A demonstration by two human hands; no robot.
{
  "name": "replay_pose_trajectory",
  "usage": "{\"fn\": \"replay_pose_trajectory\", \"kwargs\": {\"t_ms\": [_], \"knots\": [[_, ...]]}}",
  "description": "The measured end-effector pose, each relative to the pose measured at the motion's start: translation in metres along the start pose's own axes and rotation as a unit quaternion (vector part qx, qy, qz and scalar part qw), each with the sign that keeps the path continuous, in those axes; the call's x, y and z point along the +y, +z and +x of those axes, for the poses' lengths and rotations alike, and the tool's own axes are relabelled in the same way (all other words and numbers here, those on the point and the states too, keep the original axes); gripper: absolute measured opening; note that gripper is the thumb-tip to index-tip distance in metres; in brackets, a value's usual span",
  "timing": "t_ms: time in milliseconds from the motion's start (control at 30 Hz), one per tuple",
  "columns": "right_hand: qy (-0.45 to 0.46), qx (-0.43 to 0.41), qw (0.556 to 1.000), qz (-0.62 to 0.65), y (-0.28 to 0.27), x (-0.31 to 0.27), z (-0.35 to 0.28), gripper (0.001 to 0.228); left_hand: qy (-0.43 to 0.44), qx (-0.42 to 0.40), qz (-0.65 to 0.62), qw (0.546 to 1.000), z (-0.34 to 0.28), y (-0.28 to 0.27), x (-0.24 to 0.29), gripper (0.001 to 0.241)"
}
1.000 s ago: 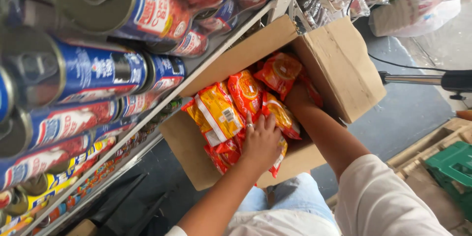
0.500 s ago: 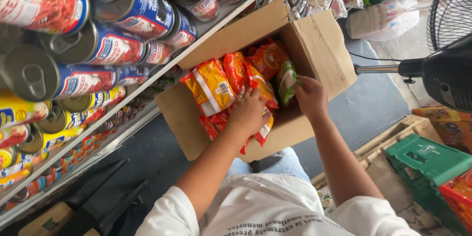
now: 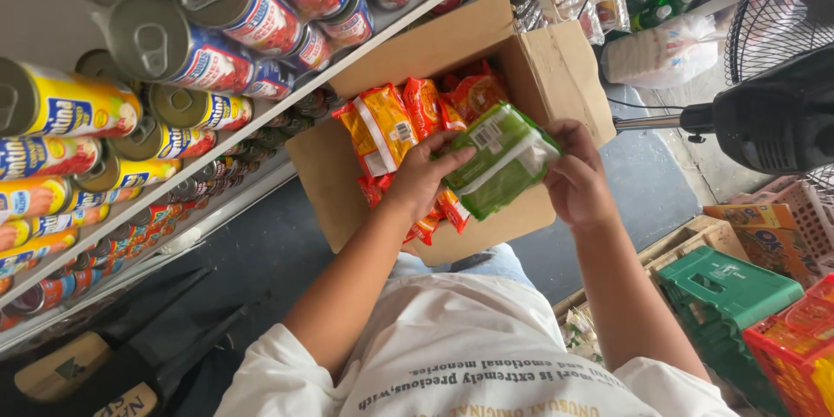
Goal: Stocking instant noodle packets from a cardboard box onto a store shelf.
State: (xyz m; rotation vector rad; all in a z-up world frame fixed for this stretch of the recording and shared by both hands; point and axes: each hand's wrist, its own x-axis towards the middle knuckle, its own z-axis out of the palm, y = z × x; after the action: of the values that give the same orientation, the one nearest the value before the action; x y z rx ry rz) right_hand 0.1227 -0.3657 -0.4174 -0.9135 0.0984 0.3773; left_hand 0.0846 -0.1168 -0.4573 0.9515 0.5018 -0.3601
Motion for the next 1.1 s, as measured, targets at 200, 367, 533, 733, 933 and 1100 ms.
{"fn": "replay_pose_trajectory", "kwargs": {"t_ms": [200, 367, 533, 733, 933, 1100], "knots": [[0.165, 0.005, 0.979, -0.119, 0.030, -0.032, 0.002, 0.036, 0.094, -0.087, 0.124, 0.984, -0.047, 0.005, 0.044, 0.050], [0.116, -0.027, 0.975, -0.188, 0.006, -0.014, 0.018, 0.015, 0.122, -0.117, 0.150, 0.974, -0.065, 0.008, 0.056, 0.047], [-0.005, 0.081, 0.983, -0.167, 0.047, -0.013, 0.005, 0.013, 0.132, -0.079, 0.111, 0.982, -0.073, 0.013, 0.058, 0.049], [-0.319, 0.049, 0.760, -0.564, 0.101, -0.018, -0.042, 0.038, 0.127, -0.023, 0.046, 0.991, -0.069, 0.013, 0.048, 0.046], [-0.374, -0.095, 0.562, -0.732, 0.135, 0.003, -0.068, 0.085, 0.065, 0.029, -0.005, 0.997, -0.074, 0.021, 0.050, 0.042], [-0.261, -0.026, 0.710, -0.653, 0.107, 0.017, -0.061, 0.067, 0.031, 0.017, -0.058, 0.998, -0.075, 0.009, 0.051, 0.052]]}}
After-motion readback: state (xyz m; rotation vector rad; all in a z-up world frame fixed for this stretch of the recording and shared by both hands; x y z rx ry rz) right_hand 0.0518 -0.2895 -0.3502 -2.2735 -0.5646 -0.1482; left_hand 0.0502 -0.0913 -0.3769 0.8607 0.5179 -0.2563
